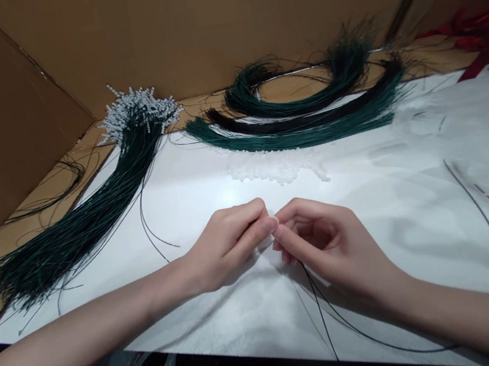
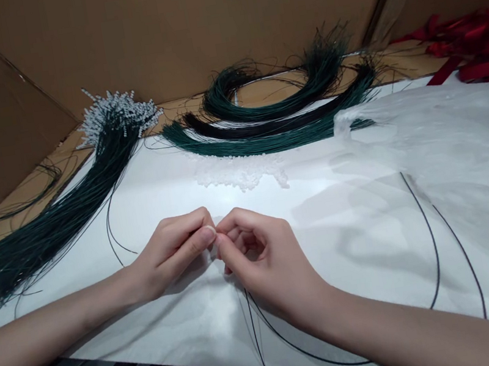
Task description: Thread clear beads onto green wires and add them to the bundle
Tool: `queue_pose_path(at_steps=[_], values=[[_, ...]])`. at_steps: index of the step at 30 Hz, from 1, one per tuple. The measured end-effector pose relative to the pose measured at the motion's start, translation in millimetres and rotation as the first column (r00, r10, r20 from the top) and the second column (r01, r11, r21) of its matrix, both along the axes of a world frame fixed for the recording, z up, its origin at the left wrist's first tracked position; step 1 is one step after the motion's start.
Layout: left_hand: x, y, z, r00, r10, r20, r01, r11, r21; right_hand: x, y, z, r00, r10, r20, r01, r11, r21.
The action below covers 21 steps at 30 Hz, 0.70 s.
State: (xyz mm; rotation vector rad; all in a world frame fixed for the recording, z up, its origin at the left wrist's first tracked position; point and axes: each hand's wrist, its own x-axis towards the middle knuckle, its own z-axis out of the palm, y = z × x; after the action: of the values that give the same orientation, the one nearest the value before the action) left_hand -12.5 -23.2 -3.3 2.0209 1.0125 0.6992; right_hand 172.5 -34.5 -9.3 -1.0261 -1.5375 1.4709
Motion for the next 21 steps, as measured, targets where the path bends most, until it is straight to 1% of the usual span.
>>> queue_pose_path(at_steps=[2, 4, 7, 9, 11, 14, 17, 21], values=[[-1.1, 1.5, -0.1, 1.000, 0.010, 0.003, -0.010, 1.000, -0.004, 0.0, 0.0, -1.5, 1.000, -0.001, -0.024, 0.001, 1.000, -0.012], [-2.5, 2.6, 0.0, 1.000, 0.006, 0.014, -0.006, 0.999, -0.035, -0.2, 0.3, -3.1, 0.997, 0.001, -0.073, -0.003, 0.999, -0.040], [-4.0, 3.2, 0.5, 0.999, -0.043, 0.030, 0.047, 0.992, -0.121, -0.6, 0.9, -4.3, 0.991, 0.001, -0.131, -0.015, 0.995, -0.100], [-4.5, 3.1, 1.4, 0.997, -0.061, 0.043, 0.068, 0.982, -0.176, -0.8, 1.3, -3.5, 0.991, 0.004, -0.131, -0.021, 0.992, -0.127], [-4.7, 2.8, 2.7, 0.997, -0.060, 0.047, 0.068, 0.977, -0.203, -0.7, 1.6, -2.1, 0.992, 0.006, -0.124, -0.023, 0.990, -0.140], [-4.8, 2.5, 5.0, 0.998, -0.050, 0.041, 0.058, 0.974, -0.219, -0.4, 1.7, -1.1, 0.992, 0.009, -0.127, -0.027, 0.989, -0.144], [-4.5, 2.9, 6.8, 0.999, -0.044, 0.031, 0.050, 0.971, -0.236, -0.5, 1.5, -2.5, 0.990, 0.020, -0.139, -0.037, 0.992, -0.121], [-5.1, 4.6, 7.4, 0.998, -0.061, 0.019, 0.064, 0.971, -0.232, -1.5, 1.8, -3.3, 0.991, 0.021, -0.129, -0.035, 0.993, -0.112]])
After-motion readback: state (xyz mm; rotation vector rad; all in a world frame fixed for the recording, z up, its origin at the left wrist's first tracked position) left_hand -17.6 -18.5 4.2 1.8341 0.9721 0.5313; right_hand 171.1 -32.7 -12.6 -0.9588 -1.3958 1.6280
